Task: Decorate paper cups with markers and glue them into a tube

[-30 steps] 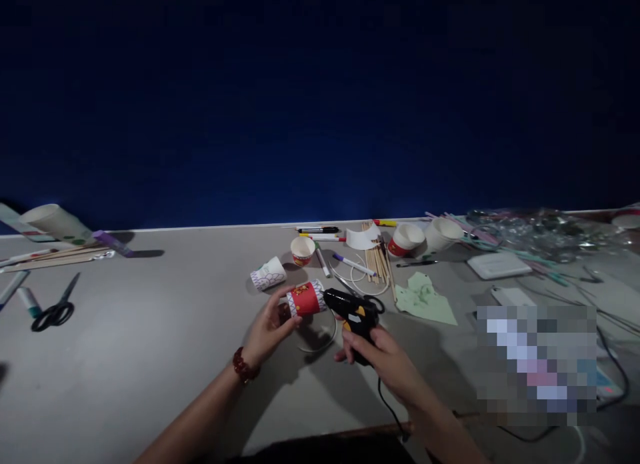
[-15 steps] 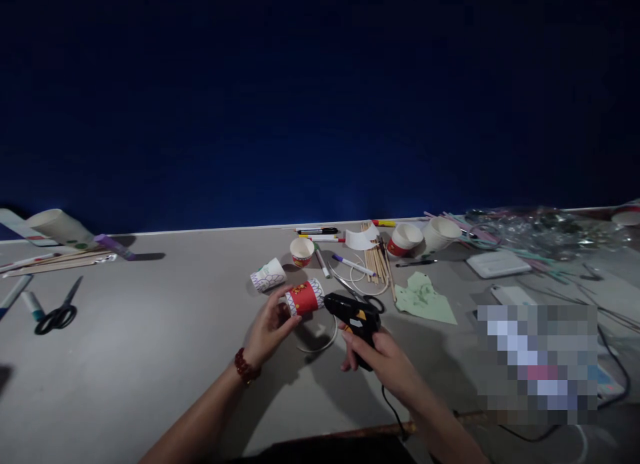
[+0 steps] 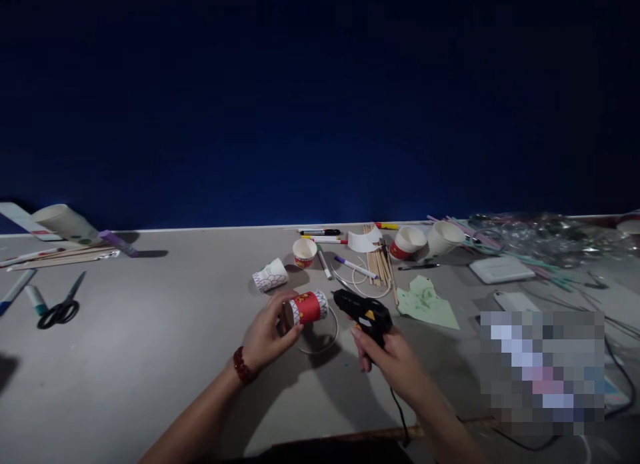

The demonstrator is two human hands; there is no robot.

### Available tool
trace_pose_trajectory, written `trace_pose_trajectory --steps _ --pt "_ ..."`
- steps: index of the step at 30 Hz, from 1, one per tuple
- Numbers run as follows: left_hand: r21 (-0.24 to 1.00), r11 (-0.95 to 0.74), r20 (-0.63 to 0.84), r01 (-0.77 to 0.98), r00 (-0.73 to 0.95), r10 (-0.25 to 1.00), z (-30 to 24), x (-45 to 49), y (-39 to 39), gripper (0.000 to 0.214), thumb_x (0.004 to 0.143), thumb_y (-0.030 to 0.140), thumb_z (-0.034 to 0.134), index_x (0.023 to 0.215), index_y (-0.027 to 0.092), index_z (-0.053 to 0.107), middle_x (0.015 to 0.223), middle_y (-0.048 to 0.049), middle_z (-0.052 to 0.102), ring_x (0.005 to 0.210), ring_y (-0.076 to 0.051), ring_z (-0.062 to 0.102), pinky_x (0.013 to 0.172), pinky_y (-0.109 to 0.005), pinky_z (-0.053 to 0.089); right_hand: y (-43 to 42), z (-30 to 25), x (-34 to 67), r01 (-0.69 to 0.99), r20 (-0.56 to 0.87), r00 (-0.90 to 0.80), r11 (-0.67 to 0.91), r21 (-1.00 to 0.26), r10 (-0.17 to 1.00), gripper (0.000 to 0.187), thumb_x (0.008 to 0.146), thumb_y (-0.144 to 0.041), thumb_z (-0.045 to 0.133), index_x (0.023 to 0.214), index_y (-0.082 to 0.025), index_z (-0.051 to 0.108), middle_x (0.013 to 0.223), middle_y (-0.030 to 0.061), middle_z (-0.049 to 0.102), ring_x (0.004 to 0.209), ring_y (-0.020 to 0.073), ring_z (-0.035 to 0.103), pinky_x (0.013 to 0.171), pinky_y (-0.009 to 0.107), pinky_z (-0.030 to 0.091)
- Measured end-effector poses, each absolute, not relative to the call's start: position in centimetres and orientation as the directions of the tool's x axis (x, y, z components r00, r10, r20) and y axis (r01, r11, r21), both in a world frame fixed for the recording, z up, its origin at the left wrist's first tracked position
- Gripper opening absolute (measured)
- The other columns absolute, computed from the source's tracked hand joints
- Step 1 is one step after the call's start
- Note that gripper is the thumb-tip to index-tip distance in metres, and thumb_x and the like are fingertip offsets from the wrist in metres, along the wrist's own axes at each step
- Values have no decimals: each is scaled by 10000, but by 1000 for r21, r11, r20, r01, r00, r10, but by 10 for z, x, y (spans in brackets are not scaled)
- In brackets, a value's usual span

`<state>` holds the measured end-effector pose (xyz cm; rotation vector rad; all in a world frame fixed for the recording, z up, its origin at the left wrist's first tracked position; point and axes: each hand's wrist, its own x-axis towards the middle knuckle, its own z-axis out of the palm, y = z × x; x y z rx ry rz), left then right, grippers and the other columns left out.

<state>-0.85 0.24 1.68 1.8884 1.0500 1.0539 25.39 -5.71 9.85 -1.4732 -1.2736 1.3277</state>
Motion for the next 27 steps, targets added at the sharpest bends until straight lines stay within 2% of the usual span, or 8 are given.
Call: trace_pose_trajectory --steps 4,7,10,14,17,21,23,27 --pt "800 -520 367 299 441 819 43 -10 -4 461 906 312 684 1350 232 591 1293 -144 702 1212 -344 671 1052 -500 546 -52 100 263 211 -156 62 -165 -963 986 459 827 -678 724 852 -223 666 549 -34 569 500 182 591 549 319 510" --pt "731 -649 392 213 647 654 70 -5 -14 579 848 293 706 1410 243 575 1369 -153 693 1263 -373 660 1056 -501 554 -52 97 268 285 -130 104 -155 -946 986 386 840 -604 716 939 -232 679 571 -27 596 514 206 615 572 341 518" --pt "615 -760 322 212 812 487 97 9 -22 637 836 281 696 1452 242 540 1604 -153 548 1276 -368 668 1052 -477 562 -54 95 271 425 -94 127 -140 -894 987 318 849 -546 683 961 -249 686 595 -8 638 546 232 631 601 359 517" --pt "384 -899 219 211 925 310 122 31 -23 476 832 346 658 1261 143 614 1720 -212 362 1063 -344 729 882 -497 620 -56 98 273 599 -12 120 -82 -797 993 290 839 -494 623 972 -249 700 699 35 702 687 278 677 672 382 550" --pt "253 -931 157 264 938 309 134 42 -23 440 813 375 675 1152 99 626 1737 -281 267 905 -301 730 731 -466 620 -58 102 274 636 7 71 -40 -771 997 363 869 -493 572 1073 -221 697 804 65 743 765 289 707 711 387 570" --pt "178 -939 100 293 945 313 145 46 -24 425 817 386 695 1116 89 641 1715 -316 288 825 -268 710 647 -432 580 -60 99 278 638 0 54 -35 -769 999 390 904 -504 540 1107 -203 682 660 13 666 599 245 638 605 357 545" --pt "139 -944 74 299 948 311 149 48 -24 429 838 403 695 1126 88 657 1704 -306 323 826 -264 706 639 -421 564 -61 97 279 637 17 55 -21 -770 998 370 903 -501 546 1087 -210 682 618 -5 628 556 231 603 566 343 528" --pt "30 -948 38 316 948 317 153 51 -24 514 880 431 704 1247 73 662 1714 -286 316 808 -241 699 620 -406 531 -60 97 282 635 77 27 42 -772 997 313 909 -466 551 1031 -220 701 661 23 661 619 244 643 606 349 552"
